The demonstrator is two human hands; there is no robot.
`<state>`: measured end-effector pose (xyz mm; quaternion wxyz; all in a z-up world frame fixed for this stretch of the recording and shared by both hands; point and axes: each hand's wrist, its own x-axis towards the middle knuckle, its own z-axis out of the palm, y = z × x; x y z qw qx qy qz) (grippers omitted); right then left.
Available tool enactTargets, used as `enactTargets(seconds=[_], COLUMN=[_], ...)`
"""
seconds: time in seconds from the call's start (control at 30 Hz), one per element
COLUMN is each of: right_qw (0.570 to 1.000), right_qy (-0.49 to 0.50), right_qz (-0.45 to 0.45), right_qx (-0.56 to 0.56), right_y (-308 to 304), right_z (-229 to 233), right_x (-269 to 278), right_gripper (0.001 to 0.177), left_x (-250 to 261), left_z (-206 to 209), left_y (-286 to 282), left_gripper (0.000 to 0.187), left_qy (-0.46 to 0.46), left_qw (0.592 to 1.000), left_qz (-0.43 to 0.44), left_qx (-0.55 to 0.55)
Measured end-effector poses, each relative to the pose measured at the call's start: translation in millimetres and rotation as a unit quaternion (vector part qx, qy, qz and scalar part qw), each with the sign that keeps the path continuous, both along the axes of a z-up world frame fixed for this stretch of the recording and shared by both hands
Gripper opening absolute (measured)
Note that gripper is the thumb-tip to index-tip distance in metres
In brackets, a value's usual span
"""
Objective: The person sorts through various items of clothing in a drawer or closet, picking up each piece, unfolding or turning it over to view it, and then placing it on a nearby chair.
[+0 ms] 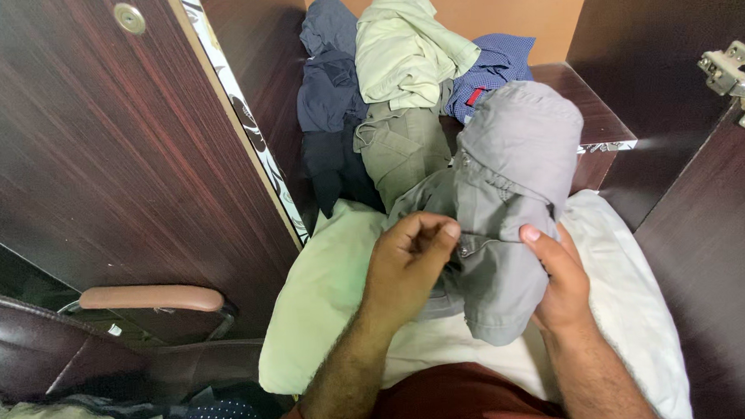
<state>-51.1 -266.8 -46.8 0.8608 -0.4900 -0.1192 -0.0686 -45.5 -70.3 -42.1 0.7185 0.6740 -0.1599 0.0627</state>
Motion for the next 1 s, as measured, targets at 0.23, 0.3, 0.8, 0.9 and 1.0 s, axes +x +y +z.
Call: enactTargets(seconds=[0.23, 0.3, 0.8, 0.9, 1.0], right_qw=[0.991, 0.988, 0.915, 0.811, 0.846], right_qy=[0.0, 0.018, -0.174, -0.342, -0.17], right_qz=[0.041, 0.06, -0.113, -0.073, 0.038], right_qx=[-0.129, -0.144, -0.345, -0.468, -0.504], right_y=[4, 3, 0, 20, 29], right_z=[6, 10, 38, 43, 38], right_x=[0, 2, -14, -24, -19], right_gripper=[0.065, 0.067, 0.053, 0.085, 0.108], left_x=[-3, -2, -1, 3, -1], left_z=[14, 17, 19, 17, 17], left_y=[-4, -3, 2, 0, 12], left_gripper=[0.047, 0.044, 0.028, 0.031, 0.04], left_qy=[0.011, 0.087, 0.001, -0.036, 0.011], left_qw=[0.997, 0.988, 0.988, 0.985, 0.994], left_qz=[-0.055, -0.057, 0.15, 0.078, -0.035], left_qx=[-0.043, -0.116, -0.047, -0.151, -0.098])
